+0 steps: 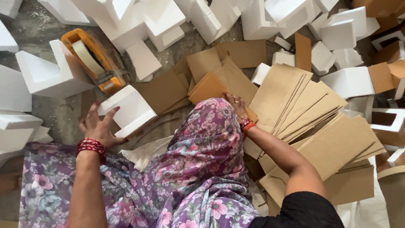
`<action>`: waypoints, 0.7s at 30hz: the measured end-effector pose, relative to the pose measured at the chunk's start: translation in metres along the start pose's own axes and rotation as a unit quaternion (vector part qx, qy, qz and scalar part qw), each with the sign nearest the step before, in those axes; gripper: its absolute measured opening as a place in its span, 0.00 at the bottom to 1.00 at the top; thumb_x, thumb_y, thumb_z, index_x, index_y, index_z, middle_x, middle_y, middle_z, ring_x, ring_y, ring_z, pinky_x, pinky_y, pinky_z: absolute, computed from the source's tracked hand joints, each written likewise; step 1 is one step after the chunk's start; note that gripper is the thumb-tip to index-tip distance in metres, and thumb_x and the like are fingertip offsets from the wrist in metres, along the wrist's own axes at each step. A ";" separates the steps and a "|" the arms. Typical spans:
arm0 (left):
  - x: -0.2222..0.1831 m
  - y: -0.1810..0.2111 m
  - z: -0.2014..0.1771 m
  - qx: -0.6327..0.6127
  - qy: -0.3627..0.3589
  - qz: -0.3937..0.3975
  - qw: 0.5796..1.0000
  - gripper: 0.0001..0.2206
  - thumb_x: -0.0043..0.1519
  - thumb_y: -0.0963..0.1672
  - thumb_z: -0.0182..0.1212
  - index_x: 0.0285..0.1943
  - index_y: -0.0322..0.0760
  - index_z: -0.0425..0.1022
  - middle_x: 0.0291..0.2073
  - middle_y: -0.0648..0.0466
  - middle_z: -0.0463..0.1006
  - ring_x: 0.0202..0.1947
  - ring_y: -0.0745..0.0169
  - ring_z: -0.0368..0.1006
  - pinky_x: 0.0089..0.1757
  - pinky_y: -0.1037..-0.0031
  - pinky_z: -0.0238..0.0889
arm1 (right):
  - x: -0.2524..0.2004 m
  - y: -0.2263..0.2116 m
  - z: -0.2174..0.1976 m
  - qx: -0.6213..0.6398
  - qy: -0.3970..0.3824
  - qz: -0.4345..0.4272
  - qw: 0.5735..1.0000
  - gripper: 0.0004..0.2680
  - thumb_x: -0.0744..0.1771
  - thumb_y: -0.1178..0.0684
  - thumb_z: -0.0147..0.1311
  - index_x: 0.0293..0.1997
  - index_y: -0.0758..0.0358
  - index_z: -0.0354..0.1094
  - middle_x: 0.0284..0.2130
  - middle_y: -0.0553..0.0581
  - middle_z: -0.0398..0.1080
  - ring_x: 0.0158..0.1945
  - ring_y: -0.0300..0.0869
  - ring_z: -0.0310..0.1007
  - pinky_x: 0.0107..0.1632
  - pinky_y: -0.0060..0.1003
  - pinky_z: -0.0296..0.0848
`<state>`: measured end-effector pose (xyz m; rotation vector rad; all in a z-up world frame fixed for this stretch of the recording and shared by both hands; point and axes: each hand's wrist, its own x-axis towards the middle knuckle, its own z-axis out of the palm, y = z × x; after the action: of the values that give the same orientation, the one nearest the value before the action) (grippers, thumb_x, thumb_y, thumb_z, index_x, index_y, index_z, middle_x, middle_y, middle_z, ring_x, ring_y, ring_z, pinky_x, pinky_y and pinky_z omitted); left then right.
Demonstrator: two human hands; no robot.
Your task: The person assembles small protective packaging units by placing white foam pieces onto flat cardboard sheets and securing them with a handheld tape dispenser. The person repeats this process for multiple units.
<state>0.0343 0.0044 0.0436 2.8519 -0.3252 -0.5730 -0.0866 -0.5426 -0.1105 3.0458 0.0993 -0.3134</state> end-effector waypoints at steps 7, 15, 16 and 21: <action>-0.003 -0.006 0.009 0.001 -0.003 -0.003 1.000 0.54 0.26 0.55 0.84 0.70 0.68 0.63 0.77 0.52 0.39 0.77 0.40 0.38 0.67 0.37 0.35 | 0.005 -0.025 -0.012 -0.133 0.058 0.020 0.989 0.26 0.67 0.35 0.46 0.76 0.41 0.45 0.76 0.63 0.35 0.74 0.57 0.42 0.64 0.64 0.52; -0.007 -0.005 0.009 -0.009 -0.006 -0.011 1.000 0.53 0.27 0.54 0.85 0.70 0.68 0.64 0.77 0.53 0.39 0.77 0.40 0.38 0.67 0.37 0.36 | -0.009 -0.017 -0.058 0.006 -0.009 0.086 0.996 0.30 0.67 0.34 0.49 0.81 0.26 0.37 0.73 0.60 0.42 0.65 0.56 0.53 0.62 0.59 0.58; -0.007 -0.004 0.009 -0.013 0.000 -0.009 1.000 0.53 0.27 0.54 0.85 0.70 0.68 0.65 0.77 0.53 0.39 0.77 0.40 0.38 0.67 0.37 0.36 | -0.008 -0.015 -0.059 0.035 -0.057 0.094 0.993 0.30 0.68 0.34 0.48 0.81 0.26 0.36 0.73 0.58 0.44 0.65 0.55 0.54 0.63 0.59 0.58; -0.010 -0.003 0.009 -0.024 0.012 0.000 1.000 0.51 0.27 0.54 0.85 0.68 0.67 0.66 0.77 0.52 0.38 0.77 0.41 0.38 0.68 0.37 0.36 | -0.002 -0.021 -0.049 -0.062 0.072 0.012 0.995 0.29 0.68 0.33 0.48 0.80 0.26 0.35 0.76 0.63 0.37 0.68 0.58 0.50 0.61 0.58 0.56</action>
<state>0.0224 0.0077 0.0380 2.8115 -0.3024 -0.5390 -0.0805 -0.5176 -0.0634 2.9406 0.0882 -0.0832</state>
